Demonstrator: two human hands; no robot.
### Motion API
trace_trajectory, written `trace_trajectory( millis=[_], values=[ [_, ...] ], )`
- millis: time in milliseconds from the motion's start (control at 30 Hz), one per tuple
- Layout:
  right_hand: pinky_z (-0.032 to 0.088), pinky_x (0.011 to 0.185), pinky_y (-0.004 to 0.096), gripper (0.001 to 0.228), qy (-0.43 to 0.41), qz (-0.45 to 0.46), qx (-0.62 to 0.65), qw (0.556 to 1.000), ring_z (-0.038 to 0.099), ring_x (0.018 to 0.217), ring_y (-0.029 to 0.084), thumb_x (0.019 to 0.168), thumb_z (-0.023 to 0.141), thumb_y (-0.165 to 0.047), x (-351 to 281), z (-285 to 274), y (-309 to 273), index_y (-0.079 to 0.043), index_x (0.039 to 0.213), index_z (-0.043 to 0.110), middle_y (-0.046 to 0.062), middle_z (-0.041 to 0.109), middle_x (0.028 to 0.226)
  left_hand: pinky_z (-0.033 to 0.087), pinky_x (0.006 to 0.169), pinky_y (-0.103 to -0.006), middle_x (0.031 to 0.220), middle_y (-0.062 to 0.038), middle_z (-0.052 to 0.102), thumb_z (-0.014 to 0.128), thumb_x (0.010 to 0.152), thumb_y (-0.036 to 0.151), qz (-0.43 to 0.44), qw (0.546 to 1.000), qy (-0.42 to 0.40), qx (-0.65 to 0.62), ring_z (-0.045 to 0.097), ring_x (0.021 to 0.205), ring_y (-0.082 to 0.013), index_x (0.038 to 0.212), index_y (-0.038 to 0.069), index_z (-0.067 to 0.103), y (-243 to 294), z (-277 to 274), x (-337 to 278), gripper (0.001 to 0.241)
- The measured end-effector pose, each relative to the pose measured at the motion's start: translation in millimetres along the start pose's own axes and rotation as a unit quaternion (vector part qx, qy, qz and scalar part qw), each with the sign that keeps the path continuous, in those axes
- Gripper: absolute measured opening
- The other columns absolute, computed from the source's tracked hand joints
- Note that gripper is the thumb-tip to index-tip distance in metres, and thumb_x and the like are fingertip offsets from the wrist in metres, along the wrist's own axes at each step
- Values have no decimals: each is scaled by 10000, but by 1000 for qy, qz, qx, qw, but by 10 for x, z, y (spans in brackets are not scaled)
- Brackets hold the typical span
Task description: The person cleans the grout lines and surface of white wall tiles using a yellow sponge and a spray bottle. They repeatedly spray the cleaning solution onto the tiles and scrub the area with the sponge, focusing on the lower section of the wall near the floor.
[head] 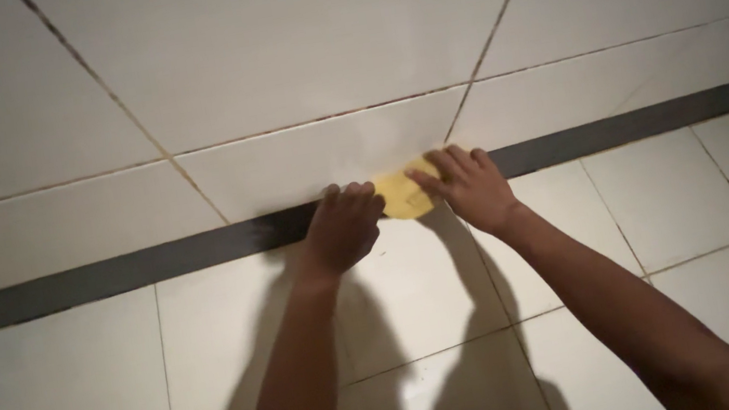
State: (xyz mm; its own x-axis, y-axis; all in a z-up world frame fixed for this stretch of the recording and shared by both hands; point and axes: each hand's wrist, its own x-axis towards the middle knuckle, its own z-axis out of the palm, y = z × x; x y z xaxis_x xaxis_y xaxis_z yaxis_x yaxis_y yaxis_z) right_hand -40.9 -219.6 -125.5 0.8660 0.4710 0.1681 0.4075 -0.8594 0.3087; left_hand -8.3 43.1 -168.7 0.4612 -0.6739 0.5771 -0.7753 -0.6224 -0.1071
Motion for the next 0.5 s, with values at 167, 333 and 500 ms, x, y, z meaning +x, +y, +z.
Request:
trace_trajectory(
  millis=[167,333,500],
  values=[
    [421,971,448,623,106,31,16,994,511,1296,243,842,722,-198,-68,-238,135,-373,1423,580,49,543,1401,382,1023,-439,1211,-55,565,685,810,164,1,999,38,34,509,1175,-230,1125,151,546,161,-9,254,345],
    [417,949,421,533,227,60,51,971,555,1284,229,886,772,-147,-104,-308,261,-340,1373,678,28,577,1362,350,955,-460,1307,-104,517,744,700,318,-3,994,109,-31,469,1181,-295,1255,129,489,341,-194,604,639],
    [401,920,439,519,267,75,124,953,559,1276,276,817,781,-164,-92,-472,360,-327,1302,694,53,589,1351,355,1005,-466,1366,-90,493,782,864,252,-50,988,138,51,447,1220,-277,1278,186,476,350,129,679,519]
  ],
)
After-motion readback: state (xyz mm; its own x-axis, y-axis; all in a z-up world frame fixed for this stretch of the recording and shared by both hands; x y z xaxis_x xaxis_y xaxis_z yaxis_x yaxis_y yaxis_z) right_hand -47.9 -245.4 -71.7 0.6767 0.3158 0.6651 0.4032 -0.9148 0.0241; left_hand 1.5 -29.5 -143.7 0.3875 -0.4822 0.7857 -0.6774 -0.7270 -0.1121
